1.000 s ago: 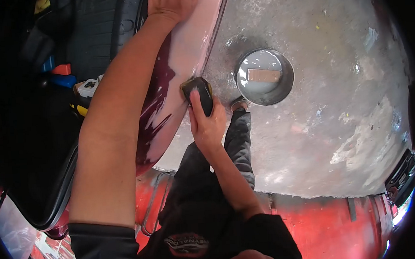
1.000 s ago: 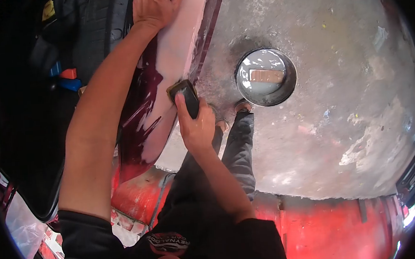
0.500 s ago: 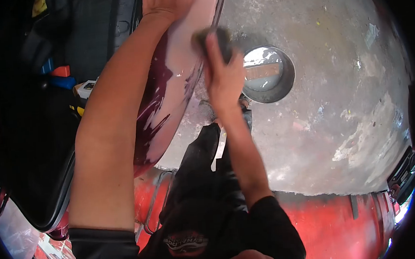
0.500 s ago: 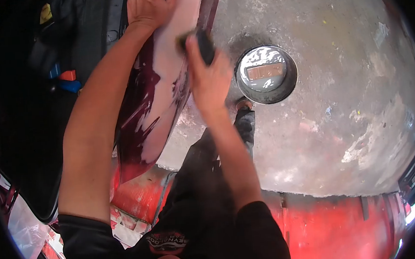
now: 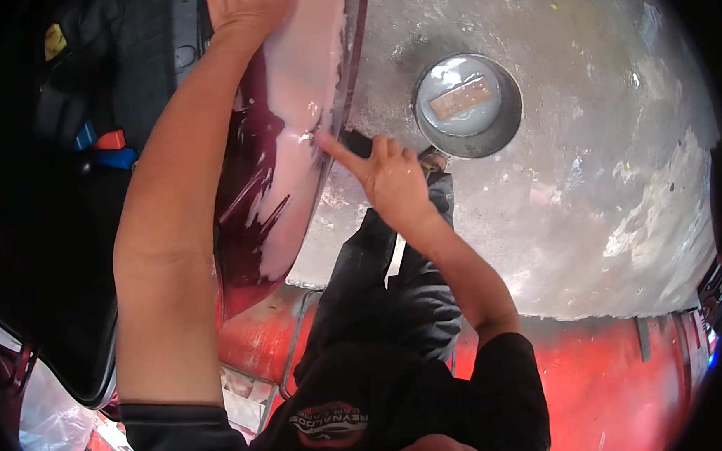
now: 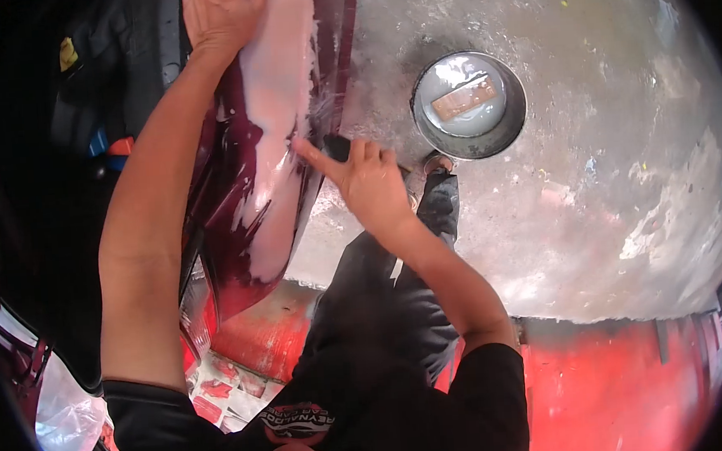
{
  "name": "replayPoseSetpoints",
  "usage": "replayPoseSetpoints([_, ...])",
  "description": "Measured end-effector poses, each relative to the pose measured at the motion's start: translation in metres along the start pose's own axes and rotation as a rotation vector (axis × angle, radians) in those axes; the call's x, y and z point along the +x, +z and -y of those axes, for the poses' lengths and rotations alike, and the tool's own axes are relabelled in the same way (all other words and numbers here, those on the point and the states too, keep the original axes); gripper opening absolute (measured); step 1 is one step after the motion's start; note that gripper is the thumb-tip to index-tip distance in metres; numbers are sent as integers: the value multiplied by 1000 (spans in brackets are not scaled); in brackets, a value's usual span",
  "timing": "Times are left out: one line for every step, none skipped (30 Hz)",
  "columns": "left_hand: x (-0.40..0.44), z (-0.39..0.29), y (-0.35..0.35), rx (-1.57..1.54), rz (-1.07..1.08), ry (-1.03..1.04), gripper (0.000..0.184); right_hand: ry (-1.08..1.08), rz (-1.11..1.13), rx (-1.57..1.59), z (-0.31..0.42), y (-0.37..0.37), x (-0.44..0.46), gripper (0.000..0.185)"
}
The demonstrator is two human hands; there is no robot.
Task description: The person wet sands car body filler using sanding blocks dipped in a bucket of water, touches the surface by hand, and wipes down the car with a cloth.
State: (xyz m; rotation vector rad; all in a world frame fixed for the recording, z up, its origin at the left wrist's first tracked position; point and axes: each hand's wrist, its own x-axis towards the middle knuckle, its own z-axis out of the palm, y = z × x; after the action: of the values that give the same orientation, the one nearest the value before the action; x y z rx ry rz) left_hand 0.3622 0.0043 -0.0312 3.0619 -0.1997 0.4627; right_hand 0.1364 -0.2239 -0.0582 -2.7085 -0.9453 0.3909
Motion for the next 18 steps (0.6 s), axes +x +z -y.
replayPoseSetpoints([1,0,1,-30,-49,29,53,-14,1,25,3,3,-8,101])
replayPoseSetpoints([2,-1,1,-36,-51,29,53,-17,2,57,4,7,-14,102])
replayPoseSetpoints([2,-1,1,-40,-50,30,53,-21,2,93,5,10,-20,104])
replayPoseSetpoints([2,0,1,-43,-46,32,53,-24,3,132,6,11,-25,105])
replayPoseSetpoints([1,1,2,-37,-67,54,53,-11,75,140,7,10,-31,96])
replayPoseSetpoints([2,1,3,-32,-89,76,54,74,31,256,7,12,-36,91])
replayPoseSetpoints([3,1,4,-30,-111,99,54,161,-13,369,8,18,-40,86])
replayPoseSetpoints([3,1,4,-26,-94,99,55,250,-57,481,10,21,-44,81])
replayPoseSetpoints([2,-1,1,-23,-78,97,55,363,-118,681,15,20,-45,71])
replayPoseSetpoints([3,-1,0,-20,-66,95,56,368,-251,759,24,22,-42,72])
replayPoseSetpoints([3,5,5,14,-80,108,56,369,-387,833,37,28,-36,73])
replayPoseSetpoints([-1,15,14,49,-97,120,56,366,-528,906,50,32,-29,73])
replayPoseSetpoints([-1,20,21,86,-118,134,56,317,-457,893,62,32,-25,70])
replayPoseSetpoints([0,19,23,64,-122,141,55,305,-532,834,78,47,-21,69])
replayPoseSetpoints([0,18,22,44,-126,148,54,327,-564,826,79,52,-14,69])
replayPoseSetpoints([2,14,14,27,-125,153,54,347,-591,823,76,46,-3,69])
replayPoseSetpoints([2,8,11,18,-119,140,52,396,-609,809,67,46,15,67])
replayPoseSetpoints([1,7,11,23,-116,136,52,445,-616,798,46,30,43,65])
